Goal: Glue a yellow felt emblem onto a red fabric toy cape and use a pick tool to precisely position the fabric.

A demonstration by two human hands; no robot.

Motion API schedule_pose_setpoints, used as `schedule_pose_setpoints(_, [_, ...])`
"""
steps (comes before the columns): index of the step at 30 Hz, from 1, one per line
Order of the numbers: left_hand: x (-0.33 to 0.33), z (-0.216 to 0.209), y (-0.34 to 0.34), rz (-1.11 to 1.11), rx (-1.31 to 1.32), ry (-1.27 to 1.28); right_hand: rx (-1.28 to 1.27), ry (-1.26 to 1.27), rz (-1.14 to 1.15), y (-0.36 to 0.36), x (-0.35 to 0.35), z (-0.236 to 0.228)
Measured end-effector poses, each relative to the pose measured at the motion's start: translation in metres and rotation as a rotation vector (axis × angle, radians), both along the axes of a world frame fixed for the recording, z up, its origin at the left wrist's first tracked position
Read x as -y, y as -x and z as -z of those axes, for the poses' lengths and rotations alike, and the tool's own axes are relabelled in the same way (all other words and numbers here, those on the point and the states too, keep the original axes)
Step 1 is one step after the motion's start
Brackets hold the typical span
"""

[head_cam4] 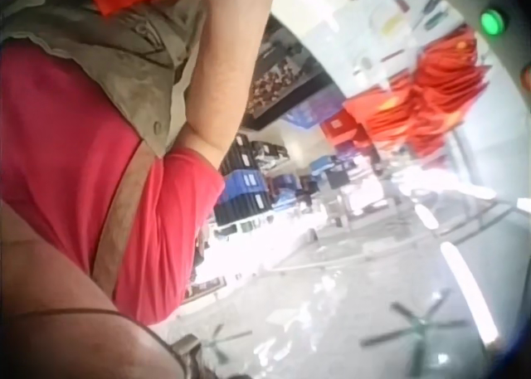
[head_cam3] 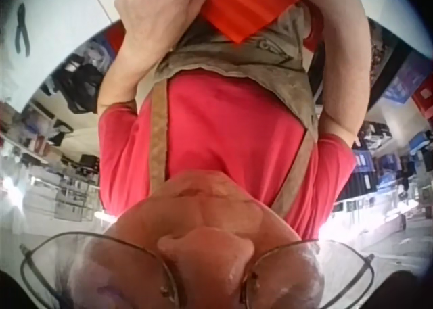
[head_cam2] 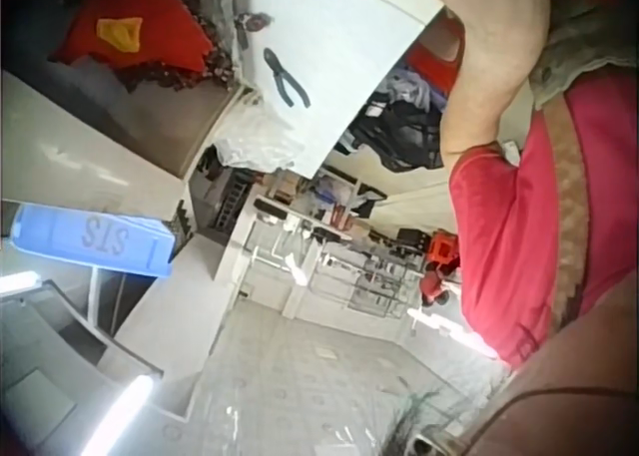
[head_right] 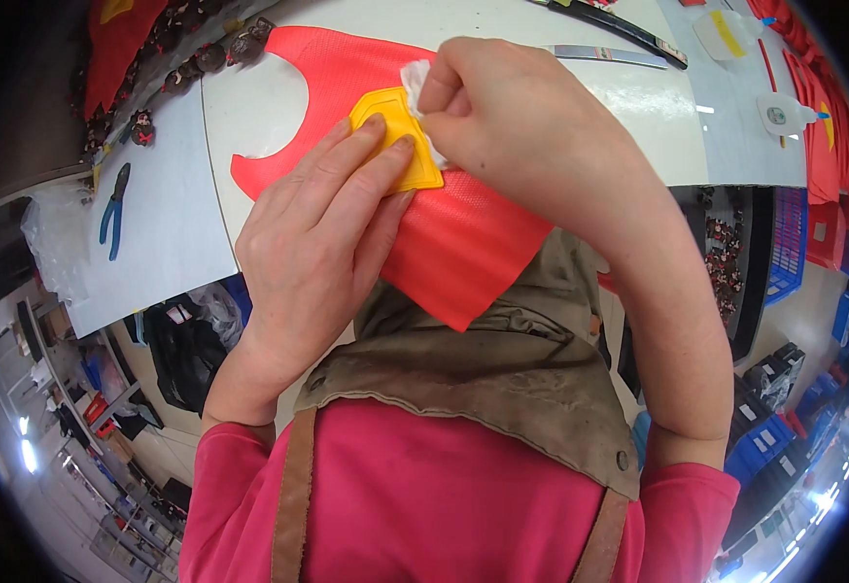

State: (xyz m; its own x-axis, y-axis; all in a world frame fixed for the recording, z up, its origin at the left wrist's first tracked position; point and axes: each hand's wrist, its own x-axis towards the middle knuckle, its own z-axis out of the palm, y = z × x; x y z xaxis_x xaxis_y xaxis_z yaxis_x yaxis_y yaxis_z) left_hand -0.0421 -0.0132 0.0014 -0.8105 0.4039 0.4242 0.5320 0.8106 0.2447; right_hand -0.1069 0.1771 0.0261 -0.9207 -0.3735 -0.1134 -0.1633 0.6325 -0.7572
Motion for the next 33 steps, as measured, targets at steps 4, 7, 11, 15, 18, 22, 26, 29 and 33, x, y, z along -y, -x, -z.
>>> schedule_pose_setpoints(4, [0.000,-0.001,0.000,0.013,-0.004,0.003,0.038,0.021,-0.011,0.003,0.000,0.004])
schedule_pose_setpoints(7, [-0.002,-0.003,0.000,0.018,0.007,0.014,-0.070,0.058,0.093,0.002,0.010,0.008])
schedule_pose_setpoints(11, [-0.003,-0.003,0.000,0.012,0.015,0.018,-0.018,0.178,0.146,-0.005,0.007,-0.002])
schedule_pose_setpoints(15, [-0.002,-0.005,0.000,0.004,0.030,0.021,-0.113,0.185,0.229,-0.015,-0.060,-0.012])
schedule_pose_setpoints(18, [-0.004,-0.006,0.000,0.006,0.046,0.027,-0.112,-0.071,0.374,-0.019,-0.105,-0.011])
schedule_pose_setpoints(22, [-0.004,-0.010,0.000,-0.002,0.078,-0.003,-0.507,-0.389,0.296,-0.013,-0.116,-0.009])
schedule_pose_setpoints(26, [-0.010,-0.022,0.002,-0.024,0.114,0.059,-0.618,-0.317,0.061,0.003,-0.091,-0.005])
schedule_pose_setpoints(29, [-0.014,-0.026,0.003,-0.030,0.131,0.075,-0.743,-0.493,-0.104,0.020,-0.084,-0.001])
schedule_pose_setpoints(33, [-0.017,-0.022,0.004,0.028,0.272,-0.225,-0.728,-0.573,-0.184,0.027,-0.081,-0.002])
